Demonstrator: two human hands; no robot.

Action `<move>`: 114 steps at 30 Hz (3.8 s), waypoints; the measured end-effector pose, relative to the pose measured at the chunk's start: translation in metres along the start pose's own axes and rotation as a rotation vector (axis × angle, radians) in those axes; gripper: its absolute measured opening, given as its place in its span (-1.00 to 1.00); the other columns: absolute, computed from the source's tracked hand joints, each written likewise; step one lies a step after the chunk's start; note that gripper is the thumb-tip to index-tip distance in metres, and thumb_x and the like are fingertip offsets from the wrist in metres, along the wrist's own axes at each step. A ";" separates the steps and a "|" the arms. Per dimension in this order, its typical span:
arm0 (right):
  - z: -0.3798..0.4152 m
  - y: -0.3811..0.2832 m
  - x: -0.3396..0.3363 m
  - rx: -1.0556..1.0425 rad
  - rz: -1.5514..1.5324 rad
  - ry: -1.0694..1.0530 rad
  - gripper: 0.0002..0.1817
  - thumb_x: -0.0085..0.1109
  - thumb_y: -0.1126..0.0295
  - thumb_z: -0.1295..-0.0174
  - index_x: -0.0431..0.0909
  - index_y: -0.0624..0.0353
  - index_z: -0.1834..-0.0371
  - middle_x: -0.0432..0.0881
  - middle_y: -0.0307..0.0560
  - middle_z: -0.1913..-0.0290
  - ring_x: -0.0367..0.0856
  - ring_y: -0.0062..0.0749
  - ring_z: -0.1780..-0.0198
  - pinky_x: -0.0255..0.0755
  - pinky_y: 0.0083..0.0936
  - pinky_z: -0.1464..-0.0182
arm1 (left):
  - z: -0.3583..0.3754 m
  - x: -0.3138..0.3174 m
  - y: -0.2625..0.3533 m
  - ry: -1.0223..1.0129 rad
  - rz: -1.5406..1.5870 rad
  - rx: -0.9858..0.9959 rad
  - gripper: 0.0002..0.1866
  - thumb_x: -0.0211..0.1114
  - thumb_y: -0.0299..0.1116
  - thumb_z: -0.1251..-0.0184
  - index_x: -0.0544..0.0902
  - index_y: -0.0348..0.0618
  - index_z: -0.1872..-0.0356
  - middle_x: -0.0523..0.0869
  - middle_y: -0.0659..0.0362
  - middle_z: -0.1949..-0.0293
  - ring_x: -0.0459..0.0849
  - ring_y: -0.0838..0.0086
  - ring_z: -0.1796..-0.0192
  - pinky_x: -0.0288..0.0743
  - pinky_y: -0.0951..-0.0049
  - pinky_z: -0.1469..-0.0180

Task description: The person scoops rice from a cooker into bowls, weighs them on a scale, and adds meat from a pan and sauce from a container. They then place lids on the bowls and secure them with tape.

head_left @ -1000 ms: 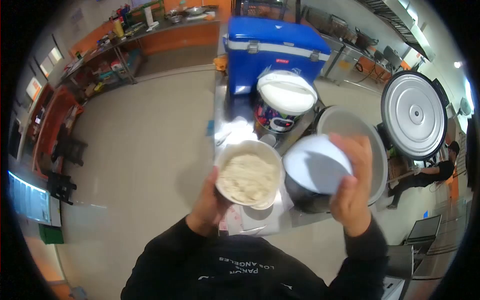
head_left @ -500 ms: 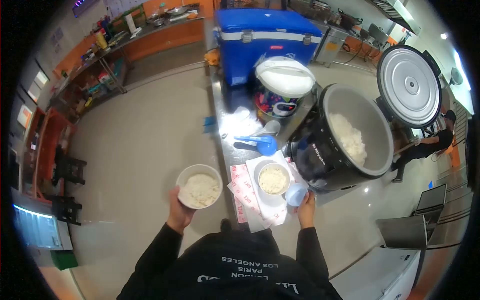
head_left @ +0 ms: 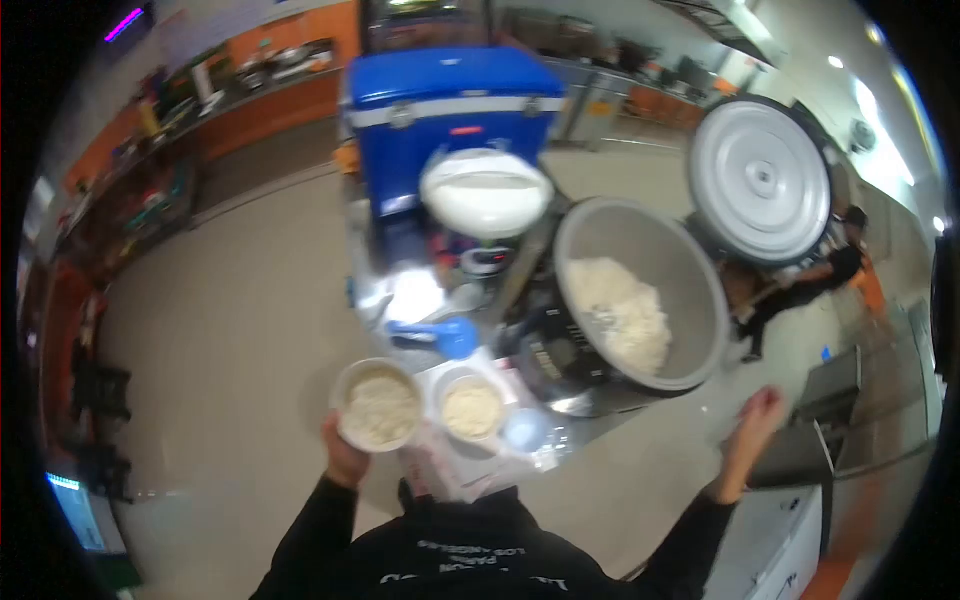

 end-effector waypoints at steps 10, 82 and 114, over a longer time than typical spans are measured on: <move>-0.528 -0.097 0.004 -0.378 0.058 -0.055 0.00 0.07 -0.28 -0.29 0.04 0.27 -0.54 0.16 0.31 -0.48 0.25 -0.04 -0.45 0.14 -0.30 -0.43 | 0.001 0.085 0.027 0.679 0.558 0.084 -0.27 -0.18 0.18 -0.45 0.29 -0.20 -0.41 0.46 0.06 -0.35 0.45 0.22 -0.37 0.32 0.18 -0.38; 0.515 -0.511 0.989 0.565 -0.549 -0.583 -0.64 0.00 0.31 -0.43 0.30 0.34 -0.14 0.50 0.06 -0.04 0.52 -0.30 0.02 0.54 -0.36 0.04 | -0.196 -0.910 0.301 0.799 0.447 0.030 -0.30 -0.22 0.16 -0.47 0.26 -0.12 -0.44 0.40 0.02 -0.39 0.40 0.14 -0.40 0.32 -0.03 -0.36; 0.394 -0.934 2.002 0.598 -0.719 -1.034 -0.57 0.05 0.35 -0.38 0.12 0.36 -0.13 0.47 0.25 0.01 0.65 -0.12 0.22 0.71 -0.23 0.20 | -0.970 -1.429 0.469 0.460 0.299 0.118 -0.43 -0.06 -0.19 -0.45 0.19 -0.15 -0.43 0.38 0.07 -0.36 0.34 0.35 -0.44 0.18 0.26 -0.46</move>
Point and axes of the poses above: each hand's wrist, its own z-axis away from the middle knuckle, its own x-axis out of the palm, y = z × x, the point moved 3 cm from there along -z, towards the middle knuckle
